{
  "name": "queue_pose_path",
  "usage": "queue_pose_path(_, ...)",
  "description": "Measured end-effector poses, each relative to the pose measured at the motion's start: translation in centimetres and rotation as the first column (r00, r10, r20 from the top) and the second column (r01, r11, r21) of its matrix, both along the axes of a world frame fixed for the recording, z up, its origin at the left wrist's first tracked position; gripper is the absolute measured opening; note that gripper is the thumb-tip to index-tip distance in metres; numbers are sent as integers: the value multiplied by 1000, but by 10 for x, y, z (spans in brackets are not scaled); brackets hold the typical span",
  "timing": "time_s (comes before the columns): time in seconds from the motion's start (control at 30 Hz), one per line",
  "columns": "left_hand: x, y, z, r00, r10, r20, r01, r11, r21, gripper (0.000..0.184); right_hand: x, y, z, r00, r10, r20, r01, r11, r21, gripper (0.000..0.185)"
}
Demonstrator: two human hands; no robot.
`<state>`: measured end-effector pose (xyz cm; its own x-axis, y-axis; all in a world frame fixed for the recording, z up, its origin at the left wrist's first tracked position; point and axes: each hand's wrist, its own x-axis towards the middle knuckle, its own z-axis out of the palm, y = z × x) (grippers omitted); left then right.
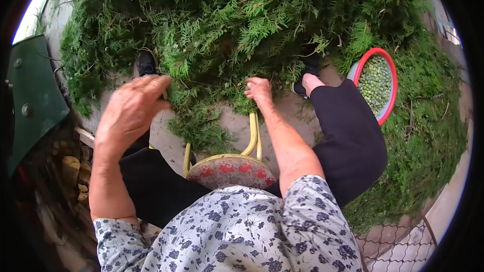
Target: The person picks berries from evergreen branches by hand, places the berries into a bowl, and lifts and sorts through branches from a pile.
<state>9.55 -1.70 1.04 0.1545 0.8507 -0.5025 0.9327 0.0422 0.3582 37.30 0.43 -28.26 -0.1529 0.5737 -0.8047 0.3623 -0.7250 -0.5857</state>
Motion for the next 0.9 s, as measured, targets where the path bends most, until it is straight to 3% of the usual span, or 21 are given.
queue_pose_path(0.03,-3,6,6,997,-10,-71,13,999,38,37,-7,-7,-14,997,-36,74,31,997,73,25)
queue_pose_path(0.07,-9,6,6,999,6,-41,2,982,189,38,-15,-11,-21,987,-76,141,55,987,149,25)
queue_pose_path(0.1,-13,8,7,999,33,-21,-28,977,211,39,-19,-14,-26,987,-70,141,50,989,140,25)
queue_pose_path(0.13,-17,9,9,998,59,-1,-57,971,233,39,-22,-17,-30,902,57,429,-228,905,359,25)
queue_pose_path(0.17,-18,11,11,998,60,0,-59,973,225,39,-27,-19,-27,715,82,694,-525,718,456,26)
queue_pose_path(0.2,-18,12,14,997,83,3,-82,975,205,40,-31,-19,-24,713,87,696,-527,722,449,26)
queue_pose_path(0.27,-18,15,13,994,111,5,-110,977,185,40,-39,-14,-17,765,51,642,-370,852,372,24)
queue_pose_path(0.4,-19,13,14,996,88,-7,-84,973,214,39,-15,-19,-38,758,143,636,-409,864,294,23)
queue_pose_path(0.47,-19,13,15,996,91,-5,-87,972,216,39,0,-33,-40,859,12,512,-221,910,350,21)
queue_pose_path(0.53,-18,14,17,992,123,-8,-120,977,176,39,14,-51,-66,871,-15,491,-187,914,359,20)
queue_pose_path(0.57,-17,13,16,992,123,-7,-120,977,176,39,14,-55,-71,880,-6,474,-245,850,466,20)
queue_pose_path(0.63,-17,11,14,996,90,-4,-87,971,223,39,-18,-41,-24,958,-86,274,11,964,266,25)
queue_pose_path(0.67,-17,12,14,996,92,-8,-88,972,218,39,-22,-43,-39,959,-83,272,10,965,261,25)
queue_pose_path(0.7,-15,14,14,996,92,0,-91,976,196,40,-33,-38,-47,937,-2,349,-142,911,386,28)
queue_pose_path(0.77,-14,15,14,996,91,27,-94,977,191,41,-49,-30,-39,862,88,500,-304,878,370,32)
queue_pose_path(0.83,-12,17,15,995,92,35,-97,979,180,41,-39,-39,-79,868,45,495,-302,839,453,31)
queue_pose_path(0.9,-14,17,16,994,97,47,-103,979,173,41,-32,-36,-79,893,39,449,-275,835,476,27)
